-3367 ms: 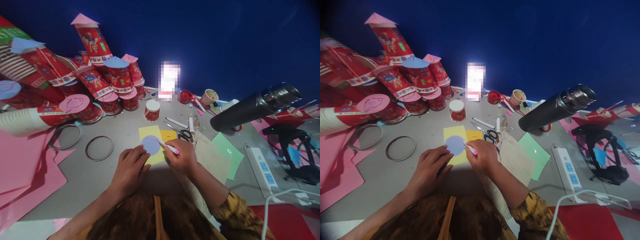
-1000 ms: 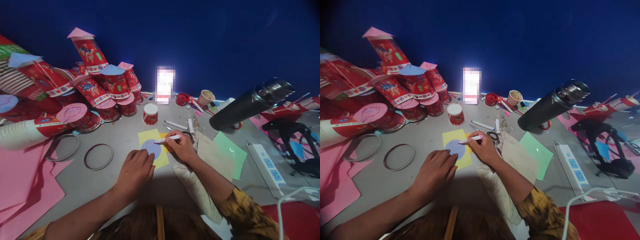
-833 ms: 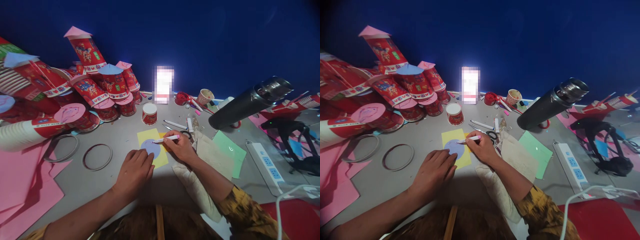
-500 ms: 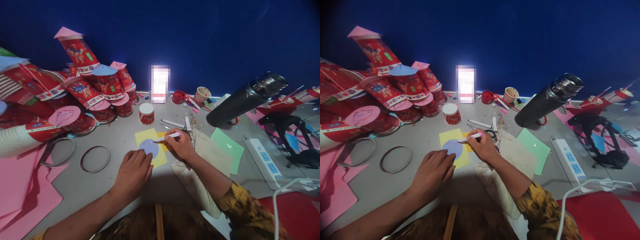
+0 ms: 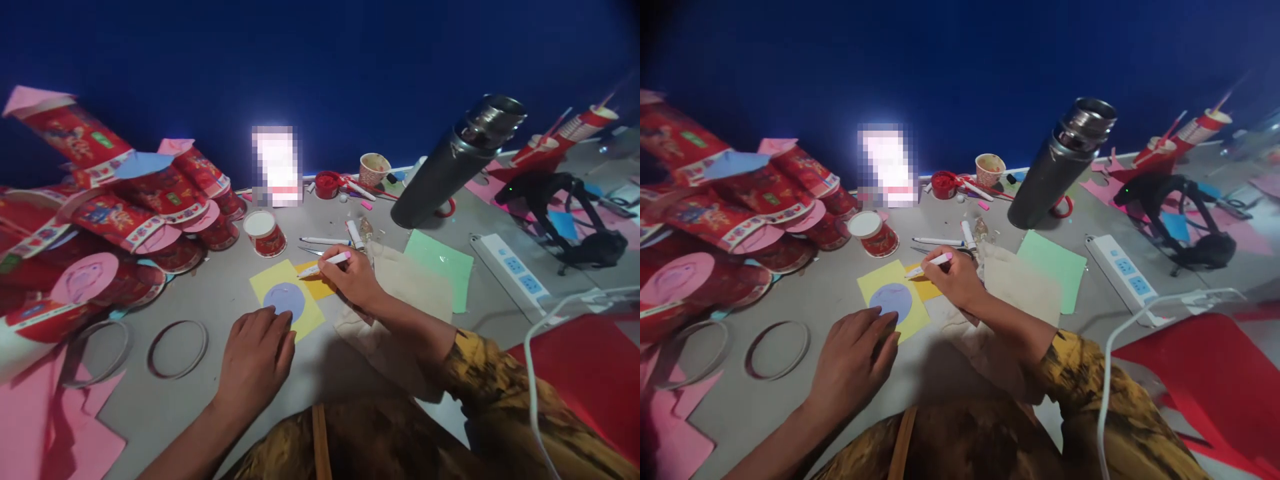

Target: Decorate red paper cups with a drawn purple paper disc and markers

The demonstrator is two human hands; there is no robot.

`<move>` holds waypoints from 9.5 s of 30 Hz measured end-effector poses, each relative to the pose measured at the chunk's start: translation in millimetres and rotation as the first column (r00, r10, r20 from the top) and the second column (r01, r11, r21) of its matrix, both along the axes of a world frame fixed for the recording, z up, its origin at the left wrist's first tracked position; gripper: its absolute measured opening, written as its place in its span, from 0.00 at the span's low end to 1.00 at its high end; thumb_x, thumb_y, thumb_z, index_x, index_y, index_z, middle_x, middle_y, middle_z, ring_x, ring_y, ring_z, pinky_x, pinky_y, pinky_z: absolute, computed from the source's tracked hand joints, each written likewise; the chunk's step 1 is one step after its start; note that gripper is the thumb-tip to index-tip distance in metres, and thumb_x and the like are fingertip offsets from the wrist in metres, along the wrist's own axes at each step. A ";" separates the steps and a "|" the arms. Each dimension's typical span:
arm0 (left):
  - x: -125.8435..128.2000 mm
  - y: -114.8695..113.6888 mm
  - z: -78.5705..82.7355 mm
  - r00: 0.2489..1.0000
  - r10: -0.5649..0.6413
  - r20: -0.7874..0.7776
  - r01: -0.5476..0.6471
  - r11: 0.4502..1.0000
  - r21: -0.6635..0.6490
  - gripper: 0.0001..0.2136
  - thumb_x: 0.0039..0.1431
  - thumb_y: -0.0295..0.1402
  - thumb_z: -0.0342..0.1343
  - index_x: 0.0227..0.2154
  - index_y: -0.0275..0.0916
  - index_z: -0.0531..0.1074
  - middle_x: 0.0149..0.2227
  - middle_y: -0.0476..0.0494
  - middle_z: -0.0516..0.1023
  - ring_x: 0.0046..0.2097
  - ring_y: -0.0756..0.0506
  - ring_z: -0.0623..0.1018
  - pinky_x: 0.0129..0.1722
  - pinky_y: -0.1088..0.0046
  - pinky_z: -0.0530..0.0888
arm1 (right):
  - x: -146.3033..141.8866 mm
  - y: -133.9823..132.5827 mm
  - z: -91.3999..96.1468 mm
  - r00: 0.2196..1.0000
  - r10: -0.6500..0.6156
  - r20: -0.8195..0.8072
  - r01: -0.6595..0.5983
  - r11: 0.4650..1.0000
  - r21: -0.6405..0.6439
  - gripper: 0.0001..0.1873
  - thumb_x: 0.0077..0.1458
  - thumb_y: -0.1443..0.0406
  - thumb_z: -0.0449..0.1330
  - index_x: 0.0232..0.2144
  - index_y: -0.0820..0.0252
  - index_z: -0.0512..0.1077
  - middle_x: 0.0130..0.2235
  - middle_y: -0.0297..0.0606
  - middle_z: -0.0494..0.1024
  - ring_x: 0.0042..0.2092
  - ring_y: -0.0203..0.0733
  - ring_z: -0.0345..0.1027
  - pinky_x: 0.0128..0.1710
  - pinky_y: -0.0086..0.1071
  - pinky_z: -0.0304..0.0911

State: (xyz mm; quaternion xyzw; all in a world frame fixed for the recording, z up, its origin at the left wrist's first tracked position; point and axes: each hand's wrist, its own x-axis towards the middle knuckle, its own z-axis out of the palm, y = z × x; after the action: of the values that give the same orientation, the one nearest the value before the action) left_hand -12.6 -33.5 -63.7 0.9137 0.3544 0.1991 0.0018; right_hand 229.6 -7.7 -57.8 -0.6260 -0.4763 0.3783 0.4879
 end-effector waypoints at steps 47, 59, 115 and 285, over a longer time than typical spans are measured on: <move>-6.1 26.6 -7.6 0.965 0.261 0.005 -0.254 0.945 -0.204 0.29 0.65 0.48 0.55 0.62 0.31 0.66 0.55 0.23 0.79 0.55 0.24 0.78 0.55 0.41 0.73 | -9.5 8.2 4.0 0.945 0.327 -0.016 -0.327 0.943 -0.053 0.10 0.60 0.60 0.69 0.42 0.60 0.81 0.28 0.28 0.76 0.29 0.34 0.64 0.31 0.29 0.56; -4.2 25.1 -5.2 0.944 0.329 0.033 -0.305 0.906 -0.294 0.34 0.62 0.49 0.58 0.65 0.32 0.64 0.56 0.24 0.79 0.57 0.24 0.78 0.58 0.39 0.73 | -9.5 7.6 9.0 0.943 0.331 0.032 -0.328 0.942 -0.072 0.09 0.61 0.62 0.69 0.41 0.61 0.81 0.28 0.29 0.76 0.30 0.34 0.66 0.33 0.29 0.55; -15.2 21.3 -16.5 0.927 0.321 0.194 -0.249 0.913 -0.323 0.32 0.63 0.41 0.62 0.66 0.35 0.62 0.56 0.28 0.80 0.55 0.29 0.80 0.55 0.45 0.75 | -34.4 5.4 4.1 0.943 0.327 0.070 -0.325 0.945 -0.038 0.07 0.57 0.61 0.67 0.34 0.59 0.79 0.30 0.31 0.80 0.29 0.34 0.65 0.32 0.28 0.57; -16.1 -29.8 -17.5 0.995 0.101 0.022 -0.099 0.992 -0.080 0.17 0.74 0.34 0.50 0.60 0.37 0.71 0.62 0.30 0.77 0.65 0.31 0.73 0.60 0.49 0.69 | -40.9 -23.3 -16.0 0.860 0.218 0.462 -0.400 0.850 0.344 0.07 0.68 0.62 0.62 0.41 0.56 0.79 0.37 0.40 0.87 0.39 0.43 0.82 0.43 0.33 0.74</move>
State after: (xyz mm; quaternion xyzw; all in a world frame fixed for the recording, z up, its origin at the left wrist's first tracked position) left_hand -28.7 -63.3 -81.2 0.8914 0.4070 0.1965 0.0323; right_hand 188.7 -31.0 -73.8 -0.4811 -0.7344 0.2011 0.4345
